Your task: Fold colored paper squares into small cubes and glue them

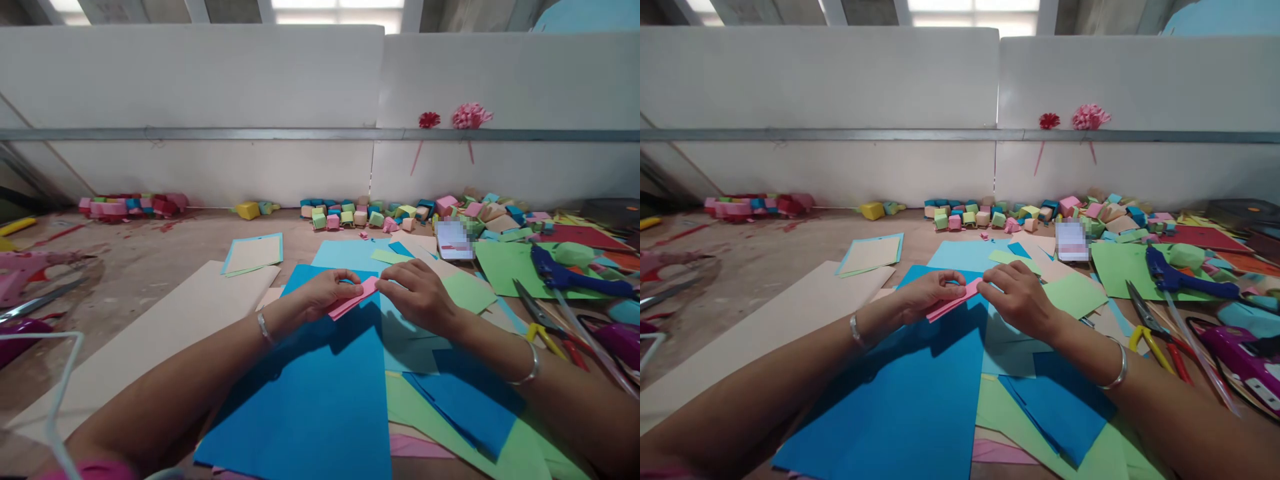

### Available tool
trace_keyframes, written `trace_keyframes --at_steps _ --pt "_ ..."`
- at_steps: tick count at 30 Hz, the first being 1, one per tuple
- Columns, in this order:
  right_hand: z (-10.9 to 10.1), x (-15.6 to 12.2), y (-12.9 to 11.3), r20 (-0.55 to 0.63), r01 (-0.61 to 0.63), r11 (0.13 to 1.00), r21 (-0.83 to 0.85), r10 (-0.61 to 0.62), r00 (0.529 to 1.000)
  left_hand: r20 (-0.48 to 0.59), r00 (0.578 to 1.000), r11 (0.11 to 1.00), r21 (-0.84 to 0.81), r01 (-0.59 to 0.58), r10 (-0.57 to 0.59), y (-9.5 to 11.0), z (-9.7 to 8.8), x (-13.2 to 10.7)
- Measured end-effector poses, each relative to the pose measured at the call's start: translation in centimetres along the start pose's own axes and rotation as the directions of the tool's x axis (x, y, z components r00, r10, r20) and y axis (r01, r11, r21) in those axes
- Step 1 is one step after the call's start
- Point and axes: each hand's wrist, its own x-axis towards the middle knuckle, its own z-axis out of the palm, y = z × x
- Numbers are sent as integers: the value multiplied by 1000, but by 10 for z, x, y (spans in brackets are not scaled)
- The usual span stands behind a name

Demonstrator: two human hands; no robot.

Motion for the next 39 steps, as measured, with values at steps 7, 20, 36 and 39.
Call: trace_keyframes --at_steps 7,20,36,39 --pt "3 -3 -7 113 134 989 68 -142 983 46 999 973 232 17 -29 1 -7 3" --pt "18 -7 -22 245 97 992 75 -113 963 433 756 -206 901 -382 490 -33 -13 -52" --pt "11 6 -29 349 105 982 157 -155 924 552 732 -402 823 -402 399 -35 -15 -49" --pt "11 6 -32 383 78 989 124 -120 916 560 755 -420 809 -410 341 -30 -10 -54"
